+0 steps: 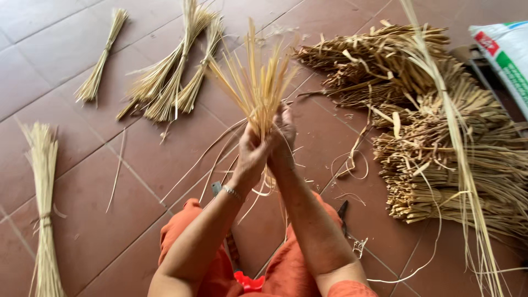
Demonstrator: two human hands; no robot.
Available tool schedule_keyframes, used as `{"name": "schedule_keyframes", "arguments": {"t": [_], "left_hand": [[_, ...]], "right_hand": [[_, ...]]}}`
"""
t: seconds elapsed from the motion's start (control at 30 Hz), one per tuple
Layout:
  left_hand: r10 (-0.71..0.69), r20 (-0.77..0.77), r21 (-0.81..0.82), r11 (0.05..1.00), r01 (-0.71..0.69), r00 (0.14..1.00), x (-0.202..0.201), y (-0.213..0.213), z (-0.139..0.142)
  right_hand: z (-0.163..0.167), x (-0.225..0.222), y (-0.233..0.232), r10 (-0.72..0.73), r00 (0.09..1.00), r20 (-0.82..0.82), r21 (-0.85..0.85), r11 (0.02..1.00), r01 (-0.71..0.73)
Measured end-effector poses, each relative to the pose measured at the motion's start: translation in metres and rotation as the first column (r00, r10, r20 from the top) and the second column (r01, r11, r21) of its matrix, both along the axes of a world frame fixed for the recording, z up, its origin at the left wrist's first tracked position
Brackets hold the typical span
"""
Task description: The person gathers dried plant stalks, aligns them into bundles, and ties them with thin strips. They use scissors to trim excess material and place finished bundles on the tiled floor.
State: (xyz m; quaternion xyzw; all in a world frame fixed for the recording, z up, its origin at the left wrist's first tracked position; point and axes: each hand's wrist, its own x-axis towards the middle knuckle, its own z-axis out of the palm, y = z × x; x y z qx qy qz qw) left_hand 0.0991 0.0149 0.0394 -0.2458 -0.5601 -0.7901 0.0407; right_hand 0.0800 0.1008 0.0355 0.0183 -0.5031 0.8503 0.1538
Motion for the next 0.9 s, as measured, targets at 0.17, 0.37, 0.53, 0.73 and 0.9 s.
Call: {"name": "schedule_keyframes", "arguments": {"t": [0.17,0.37,0.53,0.73,0.9], "left_hand": [[-0.011,0.045,0.143,0.990,0.005,0.999,-0.027,-0.009,0.008],[0.105,-0.088,-0.109,0.987,-0.114,0.991,-0.025,-0.015,0.060],[0.056,-0.407,-0.152,0.980,-0.128,0.912,-0.007,0.003,0.102],[-0.007,-0.410,-0.300,0.945,-0.128,0.912,-0.008,0.015,0.096],[0.002,-0.503,-0.271,0.949,-0.161,0.864,-0.023,0.015,0.050]], "right_hand": [[0.015,0.014,0.034,0.249,0.966,-0.070,0.036,0.968,-0.247],[0.019,0.024,0.053,0.400,0.916,0.017,0.619,0.715,-0.324],[-0.013,0.029,0.047,0.200,0.979,-0.040,0.787,0.610,-0.092],[-0.029,0.029,0.065,0.132,0.988,-0.078,0.779,0.626,-0.022],[-0.028,0.032,0.071,0.220,0.975,0.030,0.770,0.616,-0.163]]}}
